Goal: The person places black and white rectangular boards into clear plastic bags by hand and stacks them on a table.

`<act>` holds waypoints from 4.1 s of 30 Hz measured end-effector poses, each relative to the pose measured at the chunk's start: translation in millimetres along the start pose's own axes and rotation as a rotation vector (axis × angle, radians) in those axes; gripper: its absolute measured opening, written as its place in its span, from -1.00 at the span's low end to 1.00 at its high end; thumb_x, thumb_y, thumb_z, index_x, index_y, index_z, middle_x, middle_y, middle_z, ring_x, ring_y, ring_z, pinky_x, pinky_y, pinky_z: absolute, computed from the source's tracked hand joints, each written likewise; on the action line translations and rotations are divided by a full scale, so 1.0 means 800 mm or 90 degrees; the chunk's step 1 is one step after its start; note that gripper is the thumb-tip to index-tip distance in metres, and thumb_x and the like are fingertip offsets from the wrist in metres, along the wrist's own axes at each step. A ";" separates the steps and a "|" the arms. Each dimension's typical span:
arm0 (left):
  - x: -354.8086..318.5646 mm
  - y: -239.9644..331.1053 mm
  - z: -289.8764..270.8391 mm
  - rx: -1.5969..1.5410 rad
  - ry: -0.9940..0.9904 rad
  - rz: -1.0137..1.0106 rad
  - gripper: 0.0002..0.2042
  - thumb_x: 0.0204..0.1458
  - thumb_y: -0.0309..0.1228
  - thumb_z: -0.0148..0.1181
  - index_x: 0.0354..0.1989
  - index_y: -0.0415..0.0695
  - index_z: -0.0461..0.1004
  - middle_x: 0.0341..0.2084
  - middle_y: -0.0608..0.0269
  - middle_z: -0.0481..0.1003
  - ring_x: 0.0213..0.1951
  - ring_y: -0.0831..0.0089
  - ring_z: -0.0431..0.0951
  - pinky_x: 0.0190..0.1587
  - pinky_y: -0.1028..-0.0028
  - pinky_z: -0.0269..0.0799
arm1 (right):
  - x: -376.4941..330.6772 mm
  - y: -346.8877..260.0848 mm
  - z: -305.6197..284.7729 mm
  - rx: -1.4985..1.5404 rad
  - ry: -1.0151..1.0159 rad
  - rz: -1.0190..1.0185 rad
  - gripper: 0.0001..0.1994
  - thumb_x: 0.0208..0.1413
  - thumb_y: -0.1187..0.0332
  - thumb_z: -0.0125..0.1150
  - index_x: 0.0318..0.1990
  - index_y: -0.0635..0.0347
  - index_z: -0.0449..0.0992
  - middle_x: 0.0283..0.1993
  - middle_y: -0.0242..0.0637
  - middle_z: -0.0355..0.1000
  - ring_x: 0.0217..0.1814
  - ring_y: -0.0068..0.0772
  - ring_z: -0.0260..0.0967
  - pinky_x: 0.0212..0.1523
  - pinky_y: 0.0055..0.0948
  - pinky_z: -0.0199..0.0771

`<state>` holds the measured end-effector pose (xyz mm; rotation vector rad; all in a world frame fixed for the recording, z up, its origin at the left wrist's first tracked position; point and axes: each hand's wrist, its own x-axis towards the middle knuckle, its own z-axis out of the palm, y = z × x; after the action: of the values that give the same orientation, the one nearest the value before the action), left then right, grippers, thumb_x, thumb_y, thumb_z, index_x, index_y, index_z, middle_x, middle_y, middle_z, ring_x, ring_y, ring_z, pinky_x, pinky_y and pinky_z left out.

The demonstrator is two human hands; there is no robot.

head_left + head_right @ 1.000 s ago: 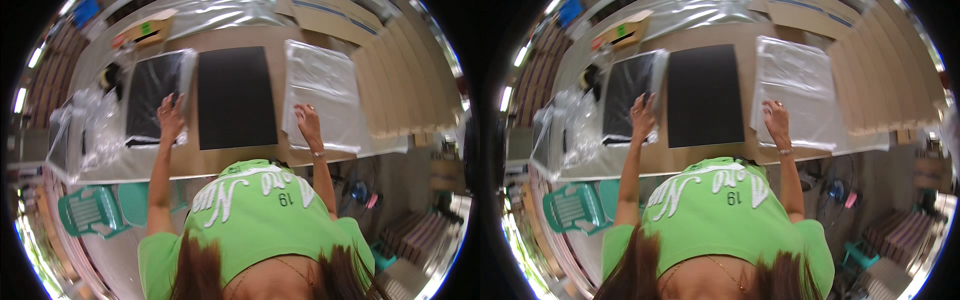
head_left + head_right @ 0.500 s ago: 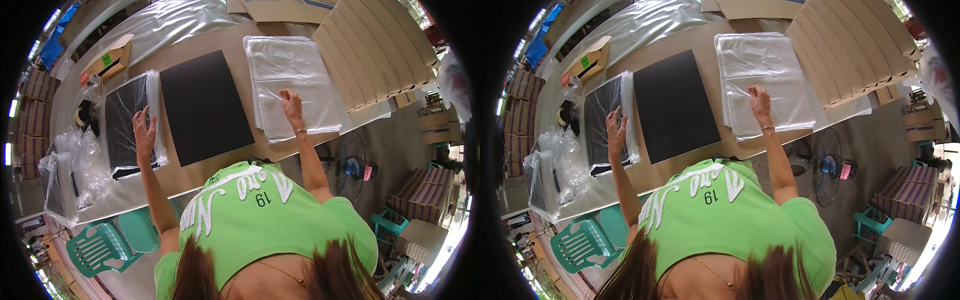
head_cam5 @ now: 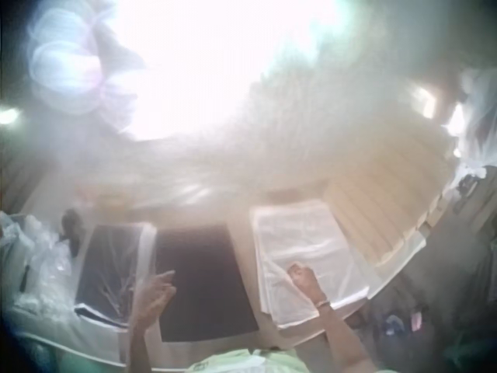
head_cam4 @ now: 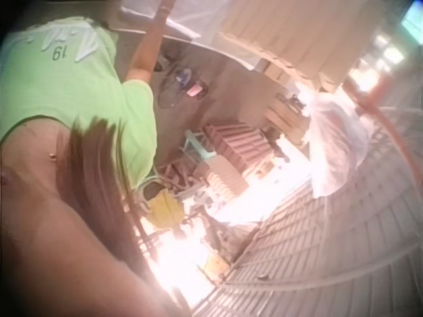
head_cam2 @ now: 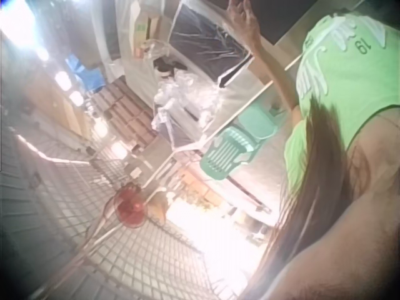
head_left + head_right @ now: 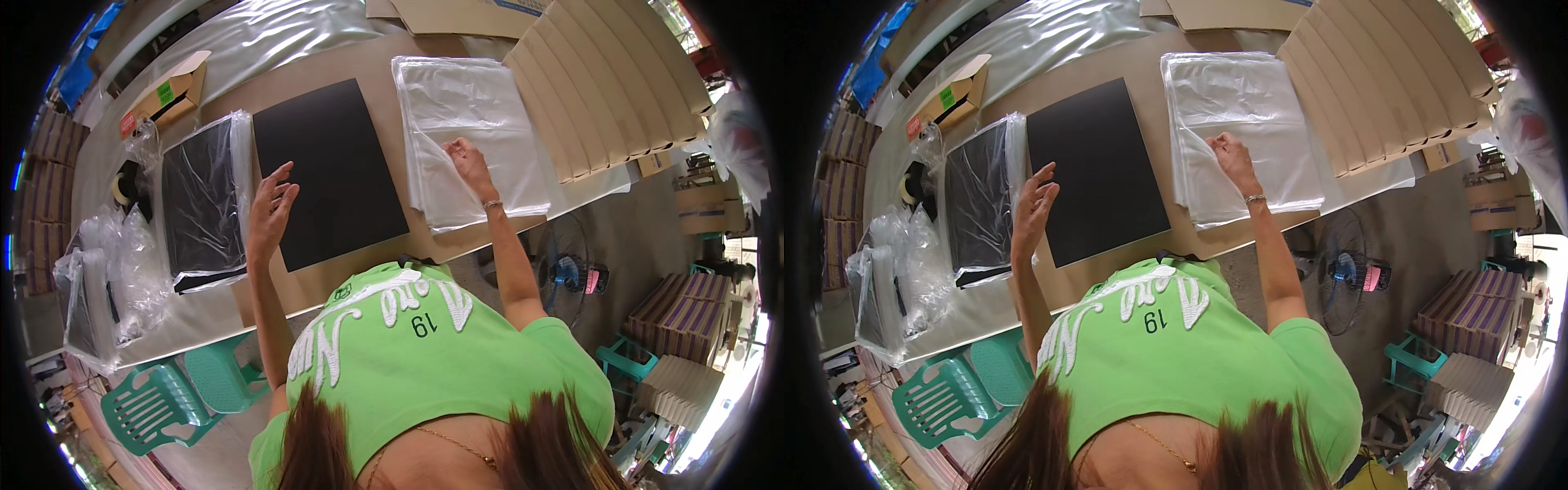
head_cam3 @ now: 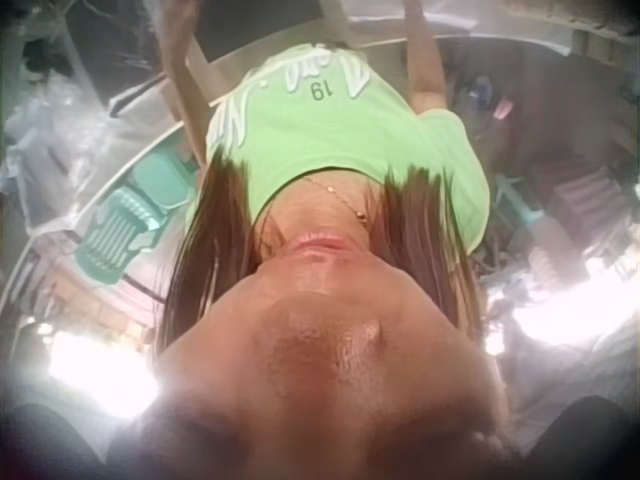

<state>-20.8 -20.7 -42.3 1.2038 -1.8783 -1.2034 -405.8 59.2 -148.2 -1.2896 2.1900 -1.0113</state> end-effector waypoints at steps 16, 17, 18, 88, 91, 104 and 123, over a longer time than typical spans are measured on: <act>-0.005 0.021 0.079 -0.128 -0.188 0.045 -0.62 0.12 -0.26 0.08 0.12 -0.03 0.32 -0.09 0.15 0.38 -0.07 0.39 0.42 0.00 0.41 0.34 | -0.011 -0.126 -0.071 0.358 -0.121 -0.222 -0.71 0.06 0.24 0.15 -0.57 0.27 0.50 -0.31 -0.36 0.38 -0.04 -0.54 0.21 -0.04 -0.51 0.19; -0.006 0.024 0.084 -0.179 -0.220 0.033 -0.60 0.12 -0.21 0.06 0.13 -0.04 0.31 -0.08 0.14 0.38 -0.05 0.38 0.41 0.01 0.40 0.32 | -0.018 -0.150 -0.076 0.397 -0.120 -0.247 -0.73 0.06 0.26 0.15 -0.54 0.28 0.54 -0.30 -0.36 0.39 -0.03 -0.54 0.22 -0.04 -0.51 0.20; -0.006 0.027 0.090 -0.229 -0.251 0.020 -0.57 0.13 -0.17 0.05 0.13 -0.06 0.30 -0.06 0.13 0.37 -0.03 0.37 0.40 0.02 0.40 0.31 | -0.023 -0.174 -0.079 0.448 -0.121 -0.278 -0.76 0.10 0.27 0.13 -0.43 0.27 0.59 -0.30 -0.40 0.40 -0.10 -0.60 0.23 -0.12 -0.57 0.22; -0.033 0.068 0.064 -0.634 -0.242 -0.102 -0.83 -0.05 -0.37 0.29 -0.35 -0.14 0.47 -0.47 0.39 0.50 -0.47 0.74 0.46 -0.43 0.76 0.38 | -0.100 -0.284 -0.051 -0.045 -0.101 -0.720 -0.76 -0.24 0.47 0.33 -0.33 -0.05 0.57 0.04 -0.49 0.35 0.15 -0.32 0.21 0.18 -0.29 0.14; -0.036 0.074 0.059 -0.645 -0.237 -0.093 -0.81 -0.07 -0.32 0.32 -0.39 -0.14 0.48 -0.53 0.43 0.47 -0.49 0.73 0.43 -0.44 0.73 0.36 | -0.091 -0.285 -0.048 0.035 -0.127 -0.756 -0.85 -0.24 0.50 0.32 -0.44 0.03 0.55 -0.08 -0.49 0.44 0.02 -0.32 0.33 0.16 -0.28 0.18; -0.037 -0.002 -0.029 -0.182 0.292 -0.069 -0.82 0.03 -0.31 0.22 -0.40 -0.19 0.48 -0.39 0.35 0.46 -0.34 0.62 0.45 -0.23 0.57 0.39 | -0.078 -0.265 -0.082 0.468 -0.179 -0.381 -0.89 0.13 0.46 0.09 -0.21 0.24 0.37 -0.38 -0.45 0.34 -0.42 -0.76 0.23 -0.39 -0.71 0.31; -0.051 0.041 -0.009 -0.924 -0.276 -0.296 -0.65 0.22 -0.25 -0.18 0.07 -0.20 0.26 -0.23 0.15 0.46 -0.21 0.47 0.52 -0.05 0.42 0.51 | -0.084 -0.218 -0.060 1.183 -0.905 -0.261 -0.66 0.13 0.13 0.11 -0.20 0.28 0.38 -0.39 -0.34 0.36 -0.50 -0.66 0.23 -0.51 -0.66 0.20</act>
<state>-10.5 19.7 -9.8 0.4921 -0.4434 -2.5017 -303.4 81.8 13.6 -0.7596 -0.3356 -1.0351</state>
